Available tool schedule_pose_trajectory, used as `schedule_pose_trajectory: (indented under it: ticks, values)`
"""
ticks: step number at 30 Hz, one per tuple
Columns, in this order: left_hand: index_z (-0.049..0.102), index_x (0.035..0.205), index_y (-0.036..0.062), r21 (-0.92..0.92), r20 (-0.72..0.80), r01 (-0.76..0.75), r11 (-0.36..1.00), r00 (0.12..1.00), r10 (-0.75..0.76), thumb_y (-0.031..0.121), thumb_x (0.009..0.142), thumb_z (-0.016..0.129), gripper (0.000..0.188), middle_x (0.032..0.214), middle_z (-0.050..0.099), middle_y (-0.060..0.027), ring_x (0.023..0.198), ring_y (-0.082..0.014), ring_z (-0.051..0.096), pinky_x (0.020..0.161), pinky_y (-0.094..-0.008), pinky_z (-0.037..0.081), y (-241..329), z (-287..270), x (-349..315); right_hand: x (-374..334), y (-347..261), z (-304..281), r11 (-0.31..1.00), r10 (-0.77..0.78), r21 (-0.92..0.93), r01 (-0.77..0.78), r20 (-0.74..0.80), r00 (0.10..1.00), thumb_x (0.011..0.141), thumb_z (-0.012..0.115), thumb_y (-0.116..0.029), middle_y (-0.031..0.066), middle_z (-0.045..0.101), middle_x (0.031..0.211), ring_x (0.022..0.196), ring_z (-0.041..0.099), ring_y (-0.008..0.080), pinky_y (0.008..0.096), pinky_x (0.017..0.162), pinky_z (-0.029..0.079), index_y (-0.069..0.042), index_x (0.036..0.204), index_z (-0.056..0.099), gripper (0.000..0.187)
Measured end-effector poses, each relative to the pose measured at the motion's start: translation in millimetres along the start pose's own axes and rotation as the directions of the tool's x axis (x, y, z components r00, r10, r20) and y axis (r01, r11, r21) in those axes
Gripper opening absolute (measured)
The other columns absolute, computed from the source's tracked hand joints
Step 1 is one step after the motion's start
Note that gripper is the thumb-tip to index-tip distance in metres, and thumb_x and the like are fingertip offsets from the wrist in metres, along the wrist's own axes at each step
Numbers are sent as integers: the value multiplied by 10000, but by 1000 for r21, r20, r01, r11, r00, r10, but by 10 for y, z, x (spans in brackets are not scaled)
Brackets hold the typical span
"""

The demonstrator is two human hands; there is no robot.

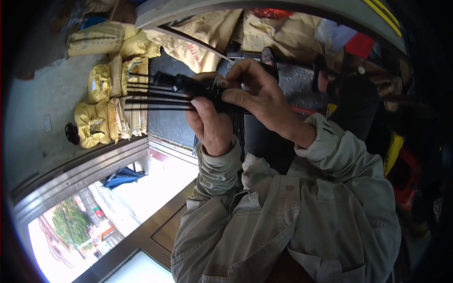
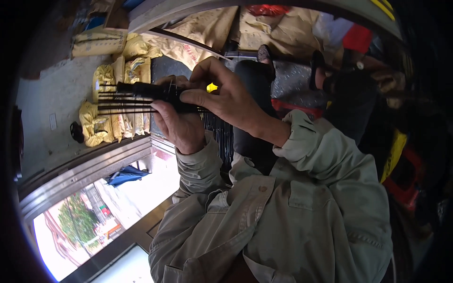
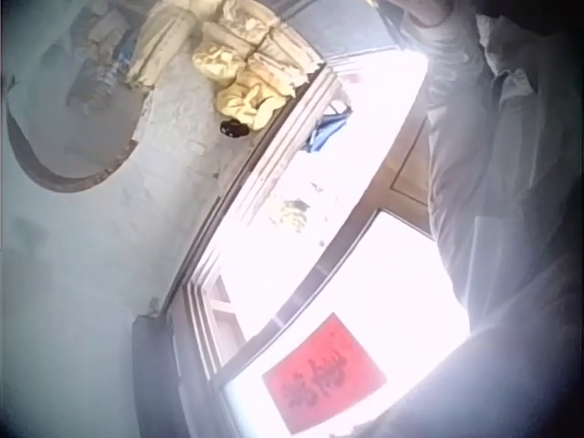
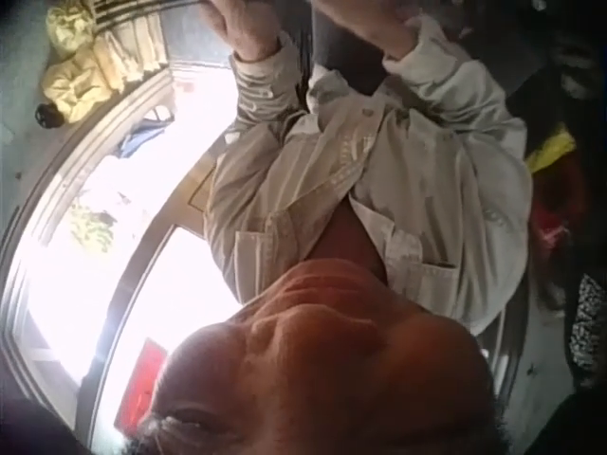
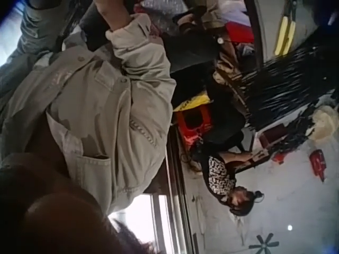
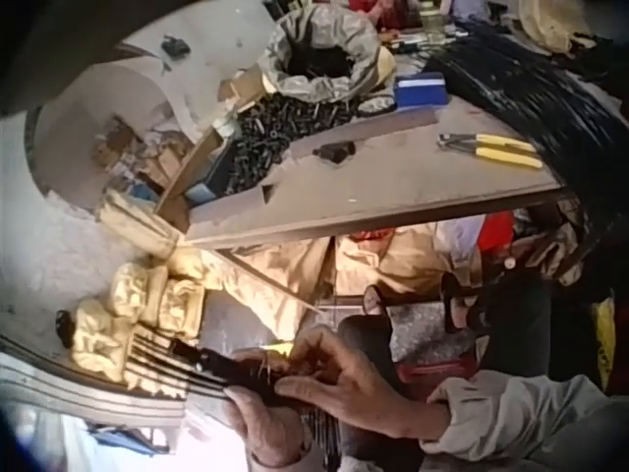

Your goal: Assembling plastic connectors and components onto black communication cables.

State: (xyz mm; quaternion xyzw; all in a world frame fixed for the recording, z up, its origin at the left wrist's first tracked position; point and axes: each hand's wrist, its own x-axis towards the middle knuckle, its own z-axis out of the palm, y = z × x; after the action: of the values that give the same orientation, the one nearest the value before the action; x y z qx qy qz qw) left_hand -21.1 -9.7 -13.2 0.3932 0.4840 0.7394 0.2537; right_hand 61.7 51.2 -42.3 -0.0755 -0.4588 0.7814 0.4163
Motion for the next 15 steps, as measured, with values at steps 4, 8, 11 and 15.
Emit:
schedule_pose_trajectory:
  ticks: [4, 8, 11, 15]
  values:
    - [473, 1094, -6, -174, -60, 35, 984, 997, -46, 384, 892, 448, 440, 962, 544, -107, 863, -194, 521, 778, -312, 423, 14, -151, 229, 241, -97, 120, 992, -31, -125, 36, 35, 999, 794, 629, -76, 6, 504, 868, 794, 457, 50, 188, 690, 383, -16, 937, 492, 207]
    - [488, 1089, 6, -388, -62, 128, 913, 985, -164, 372, 883, 475, 421, 975, 559, -82, 875, -171, 531, 794, -307, 429, -42, -155, 529, 421, -300, 110, 917, 47, -396, -54, -29, 999, 795, 631, -75, -14, 534, 783, 697, 462, 26, 160, 636, 380, -1, 876, 542, 141]
    - [495, 1086, 12, -478, 5, 197, 856, 975, -222, 370, 879, 482, 414, 971, 566, -76, 874, -162, 537, 801, -303, 431, -77, -112, 654, 521, -381, 100, 849, -7, -527, -30, -68, 998, 800, 622, -74, -31, 537, 721, 632, 449, 8, 136, 587, 356, 9, 841, 569, 107]
    - [501, 1084, 19, -539, 115, 287, 792, 957, -268, 368, 875, 492, 407, 969, 573, -80, 879, -161, 544, 817, -303, 431, -117, -119, 722, 594, -434, 58, 917, 127, -373, -142, -63, 990, 812, 603, -74, -39, 513, 723, 634, 431, 4, 135, 569, 333, 12, 842, 553, 105]
